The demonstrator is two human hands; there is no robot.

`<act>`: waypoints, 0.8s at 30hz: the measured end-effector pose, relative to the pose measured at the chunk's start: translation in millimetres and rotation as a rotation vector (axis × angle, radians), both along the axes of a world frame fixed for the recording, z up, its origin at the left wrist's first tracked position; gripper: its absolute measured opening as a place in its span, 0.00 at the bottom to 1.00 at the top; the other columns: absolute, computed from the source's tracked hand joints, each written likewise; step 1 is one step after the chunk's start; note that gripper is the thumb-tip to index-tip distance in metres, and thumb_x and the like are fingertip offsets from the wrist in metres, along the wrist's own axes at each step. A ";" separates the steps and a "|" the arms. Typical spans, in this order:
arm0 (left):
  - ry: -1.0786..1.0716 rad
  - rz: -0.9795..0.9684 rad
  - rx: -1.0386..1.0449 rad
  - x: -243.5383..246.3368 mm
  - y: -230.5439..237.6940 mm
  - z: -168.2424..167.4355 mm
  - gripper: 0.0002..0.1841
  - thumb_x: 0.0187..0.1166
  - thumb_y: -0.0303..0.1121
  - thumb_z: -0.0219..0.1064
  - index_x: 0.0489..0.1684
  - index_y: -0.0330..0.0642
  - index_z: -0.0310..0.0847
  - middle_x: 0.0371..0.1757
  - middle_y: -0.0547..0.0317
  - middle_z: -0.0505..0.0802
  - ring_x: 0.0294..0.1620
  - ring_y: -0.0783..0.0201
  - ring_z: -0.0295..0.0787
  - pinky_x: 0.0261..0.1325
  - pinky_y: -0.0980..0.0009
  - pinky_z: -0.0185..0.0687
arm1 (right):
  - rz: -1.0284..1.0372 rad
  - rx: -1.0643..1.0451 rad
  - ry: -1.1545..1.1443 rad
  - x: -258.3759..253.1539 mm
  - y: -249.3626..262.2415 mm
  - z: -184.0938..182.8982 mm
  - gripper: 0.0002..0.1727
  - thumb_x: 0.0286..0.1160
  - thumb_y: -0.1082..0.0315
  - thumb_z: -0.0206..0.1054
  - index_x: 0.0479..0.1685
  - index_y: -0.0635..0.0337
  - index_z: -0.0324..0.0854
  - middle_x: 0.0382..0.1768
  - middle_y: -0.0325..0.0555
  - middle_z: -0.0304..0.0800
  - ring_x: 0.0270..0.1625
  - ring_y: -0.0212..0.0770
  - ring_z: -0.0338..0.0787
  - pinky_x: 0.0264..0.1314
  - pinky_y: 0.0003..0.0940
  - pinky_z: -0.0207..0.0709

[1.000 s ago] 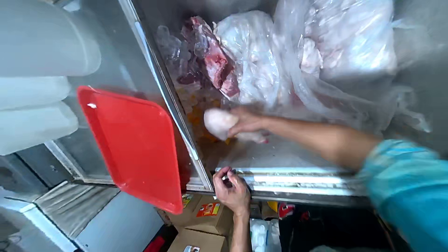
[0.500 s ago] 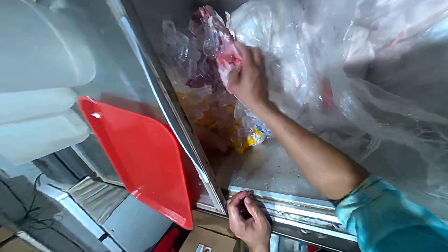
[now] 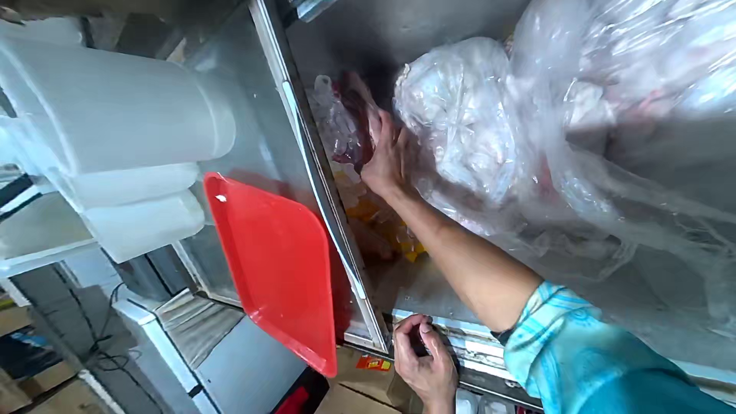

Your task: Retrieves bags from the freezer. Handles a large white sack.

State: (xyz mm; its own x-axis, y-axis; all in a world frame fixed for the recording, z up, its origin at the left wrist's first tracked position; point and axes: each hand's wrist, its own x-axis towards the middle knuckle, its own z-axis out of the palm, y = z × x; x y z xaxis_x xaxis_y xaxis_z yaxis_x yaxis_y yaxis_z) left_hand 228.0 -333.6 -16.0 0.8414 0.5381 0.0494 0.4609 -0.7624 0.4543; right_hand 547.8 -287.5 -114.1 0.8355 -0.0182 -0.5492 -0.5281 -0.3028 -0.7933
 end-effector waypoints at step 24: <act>0.015 -0.058 -0.106 3.5 0.5 3.8 0.13 0.84 0.35 0.57 0.42 0.33 0.81 0.34 0.66 0.88 0.30 0.79 0.87 0.34 0.82 0.87 | 0.174 0.653 0.128 -21.4 -21.7 -51.2 0.51 0.57 0.53 0.80 0.89 0.51 0.61 0.59 0.58 0.90 0.59 0.55 0.91 0.59 0.63 0.85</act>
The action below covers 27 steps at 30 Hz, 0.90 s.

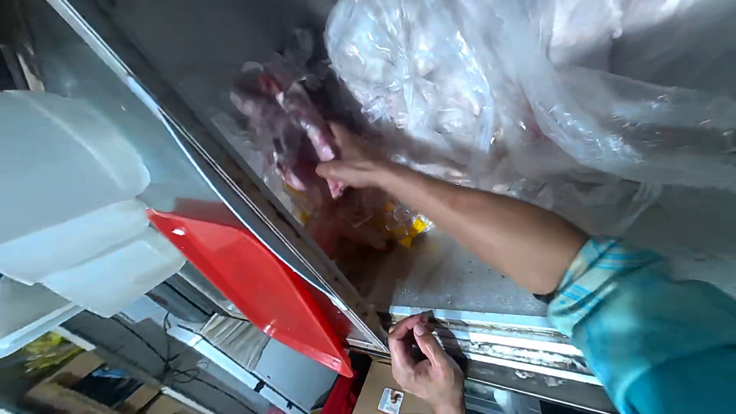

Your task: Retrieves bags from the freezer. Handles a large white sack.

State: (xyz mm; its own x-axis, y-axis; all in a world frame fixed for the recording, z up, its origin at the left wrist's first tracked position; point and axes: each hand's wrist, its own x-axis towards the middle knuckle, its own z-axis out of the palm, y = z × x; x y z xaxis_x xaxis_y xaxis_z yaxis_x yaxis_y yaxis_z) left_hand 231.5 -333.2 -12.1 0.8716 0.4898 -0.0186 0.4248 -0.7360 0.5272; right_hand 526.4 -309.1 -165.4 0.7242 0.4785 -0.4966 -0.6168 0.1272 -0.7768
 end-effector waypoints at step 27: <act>-0.047 0.065 0.163 -3.0 -3.9 -3.4 0.15 0.76 0.38 0.59 0.35 0.35 0.86 0.27 0.62 0.87 0.24 0.79 0.82 0.29 0.82 0.81 | 0.270 -1.088 -0.040 10.1 -293.5 -26.3 0.50 0.51 0.52 0.87 0.80 0.62 0.70 0.64 0.74 0.82 0.67 0.75 0.82 0.64 0.80 0.70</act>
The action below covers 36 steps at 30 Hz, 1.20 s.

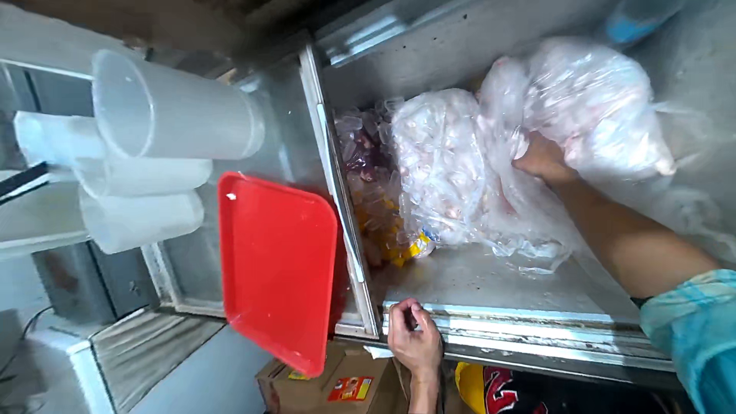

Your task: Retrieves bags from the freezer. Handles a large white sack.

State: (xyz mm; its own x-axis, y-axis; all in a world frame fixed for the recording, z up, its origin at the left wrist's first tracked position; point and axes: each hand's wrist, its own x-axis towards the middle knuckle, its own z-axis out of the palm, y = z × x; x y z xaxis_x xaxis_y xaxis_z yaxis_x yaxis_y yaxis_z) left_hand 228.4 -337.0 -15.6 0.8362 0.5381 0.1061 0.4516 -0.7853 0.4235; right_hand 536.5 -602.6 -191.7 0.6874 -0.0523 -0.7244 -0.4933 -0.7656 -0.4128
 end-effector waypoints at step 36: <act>0.004 -0.004 0.045 2.6 -0.5 2.0 0.14 0.74 0.38 0.60 0.34 0.38 0.88 0.28 0.62 0.90 0.24 0.75 0.84 0.27 0.77 0.82 | -0.620 0.906 0.093 -63.8 -35.0 22.0 0.24 0.81 0.69 0.64 0.75 0.52 0.66 0.49 0.39 0.88 0.44 0.32 0.90 0.46 0.35 0.87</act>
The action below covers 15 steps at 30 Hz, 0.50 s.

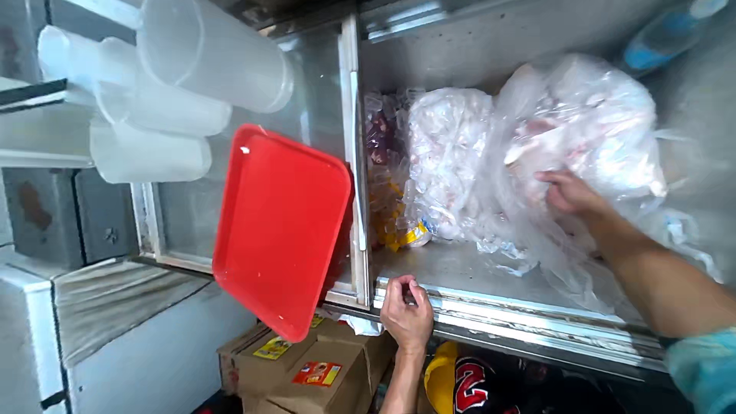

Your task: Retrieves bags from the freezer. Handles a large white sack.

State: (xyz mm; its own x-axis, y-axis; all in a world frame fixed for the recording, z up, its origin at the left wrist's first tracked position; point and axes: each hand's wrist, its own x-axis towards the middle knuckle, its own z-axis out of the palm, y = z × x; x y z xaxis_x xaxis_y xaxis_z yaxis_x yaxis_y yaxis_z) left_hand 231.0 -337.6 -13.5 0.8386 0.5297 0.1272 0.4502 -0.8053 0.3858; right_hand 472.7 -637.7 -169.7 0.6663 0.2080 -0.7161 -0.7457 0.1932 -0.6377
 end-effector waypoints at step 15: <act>-0.023 0.017 -0.033 -1.7 -3.2 -3.6 0.16 0.75 0.39 0.59 0.34 0.35 0.87 0.27 0.60 0.89 0.23 0.76 0.84 0.27 0.78 0.82 | 0.309 -0.048 -0.187 79.5 226.5 59.1 0.42 0.69 0.55 0.76 0.87 0.49 0.64 0.69 0.53 0.84 0.66 0.47 0.88 0.67 0.53 0.83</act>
